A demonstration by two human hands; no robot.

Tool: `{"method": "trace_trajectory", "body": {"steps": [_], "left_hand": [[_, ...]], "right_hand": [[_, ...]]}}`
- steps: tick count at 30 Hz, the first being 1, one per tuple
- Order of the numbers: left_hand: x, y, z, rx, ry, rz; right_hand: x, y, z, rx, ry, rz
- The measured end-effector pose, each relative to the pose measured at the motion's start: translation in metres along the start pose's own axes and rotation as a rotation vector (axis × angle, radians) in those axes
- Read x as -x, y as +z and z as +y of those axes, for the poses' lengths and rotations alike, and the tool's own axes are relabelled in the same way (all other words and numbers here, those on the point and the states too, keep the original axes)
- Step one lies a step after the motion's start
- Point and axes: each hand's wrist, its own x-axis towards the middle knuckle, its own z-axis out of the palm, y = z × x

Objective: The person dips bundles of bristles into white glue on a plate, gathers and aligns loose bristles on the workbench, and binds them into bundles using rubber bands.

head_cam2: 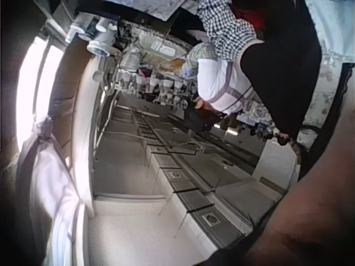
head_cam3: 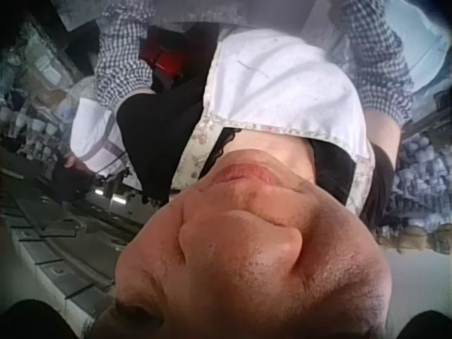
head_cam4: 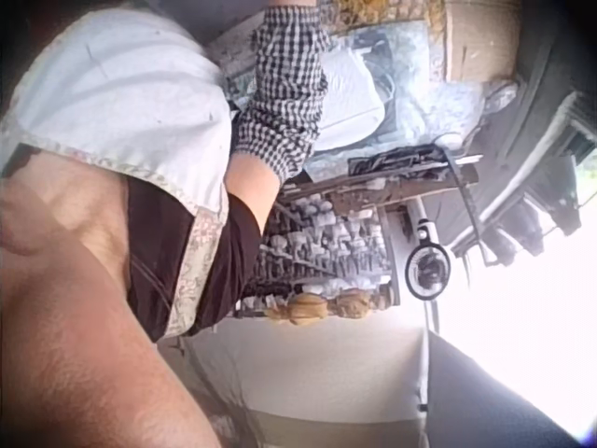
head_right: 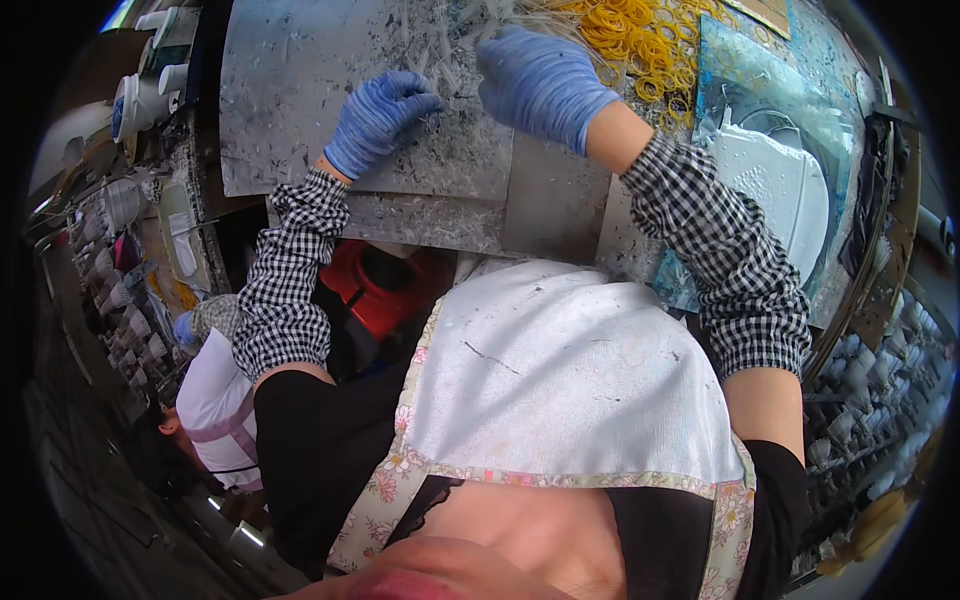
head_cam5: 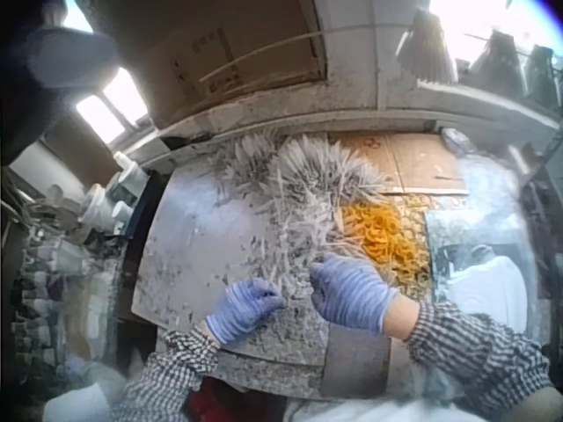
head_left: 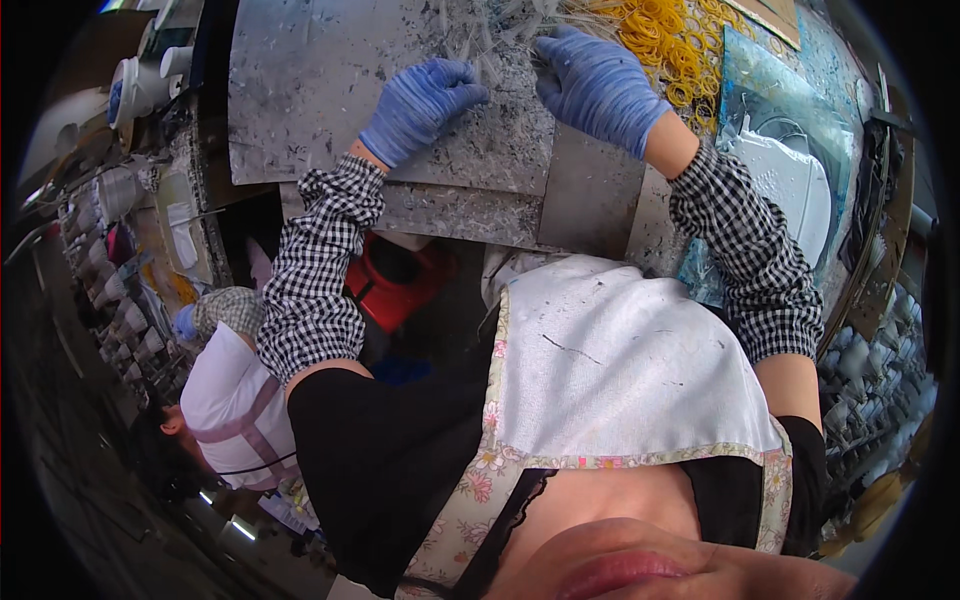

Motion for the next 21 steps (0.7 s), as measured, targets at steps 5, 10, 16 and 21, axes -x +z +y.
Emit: {"method": "trace_trajectory", "body": {"steps": [5,10,16,21], "left_hand": [[0.004,0.014,0.018,0.366,-0.241,0.400],[0.013,0.012,0.039,1.209,-0.846,1.068],[0.032,0.014,0.019,1.635,-1.062,1.323],[0.024,-0.001,-0.001,2.055,-0.922,1.382]], "right_hand": [[-0.043,0.038,0.006,0.004,-0.087,0.064],[-0.049,0.041,0.014,0.134,-0.215,0.099],[-0.039,0.020,-0.002,0.010,-0.090,0.147],[-0.046,0.043,-0.010,-0.003,0.012,-0.088]]}}
